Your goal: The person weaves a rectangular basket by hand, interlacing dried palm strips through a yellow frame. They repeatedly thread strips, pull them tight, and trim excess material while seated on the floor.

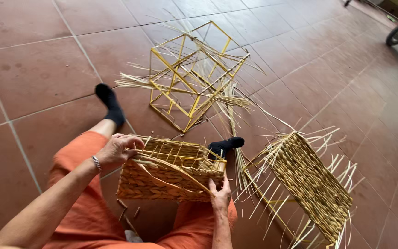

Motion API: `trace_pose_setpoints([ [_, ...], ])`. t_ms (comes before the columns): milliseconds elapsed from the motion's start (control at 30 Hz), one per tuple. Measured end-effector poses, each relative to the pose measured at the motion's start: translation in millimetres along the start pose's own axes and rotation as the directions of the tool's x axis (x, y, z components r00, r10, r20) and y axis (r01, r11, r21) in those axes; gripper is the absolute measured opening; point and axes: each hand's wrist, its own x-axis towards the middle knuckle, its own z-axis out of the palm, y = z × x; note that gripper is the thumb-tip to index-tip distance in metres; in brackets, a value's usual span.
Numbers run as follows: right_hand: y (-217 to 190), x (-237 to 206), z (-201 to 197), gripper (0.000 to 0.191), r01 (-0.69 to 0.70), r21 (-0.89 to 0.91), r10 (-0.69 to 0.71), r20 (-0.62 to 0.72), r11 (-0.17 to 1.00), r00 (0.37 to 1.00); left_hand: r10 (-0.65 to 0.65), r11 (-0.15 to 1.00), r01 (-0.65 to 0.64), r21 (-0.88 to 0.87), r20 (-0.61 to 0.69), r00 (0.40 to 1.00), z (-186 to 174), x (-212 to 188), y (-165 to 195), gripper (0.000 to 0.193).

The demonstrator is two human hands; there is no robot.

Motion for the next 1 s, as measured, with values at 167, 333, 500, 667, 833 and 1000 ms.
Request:
trace_pose_setpoints([
  [167,20.5,-12.0,10.1,0.073,0.029,-0.297,-0.01,0.066,0.955,0.998,-0.081,0.987,0.091,0.133,-0.081,0.993,27.7,-7.6,-21.3,0.028],
  [333,38.5,-8.9,26.4,0.091,0.002,-0.539,0.024,0.042,0.843,0.999,-0.158,0.952,0.169,0.257,-0.065,0.985,37.4,0.9,-24.4,0.022],
  [500,35.2,1.5,27.6,0.1,-0.016,-0.524,0.02,0.003,0.852,1.0,-0.129,0.954,0.141,0.265,-0.063,0.99,34.0,9.8,-18.8,0.023],
  [667,32.3,1.4,35.5,0.097,-0.142,-0.587,0.15,-0.036,0.797,0.988,0.224,0.932,-0.152,0.328,-0.194,0.955,30.7,5.2,-14.0,0.03],
  [833,38.4,-1.4,34.6,0.098,-0.111,-0.604,0.09,-0.065,0.789,0.994,0.116,0.927,-0.064,0.369,-0.118,0.986,44.9,2.1,-11.7,0.029],
  [1000,37.3,6.8,42.7,0.098,-0.008,-0.498,-0.016,-0.043,0.867,0.999,0.069,0.96,-0.008,0.278,-0.209,0.976,56.6,-0.5,-24.0,0.027],
])
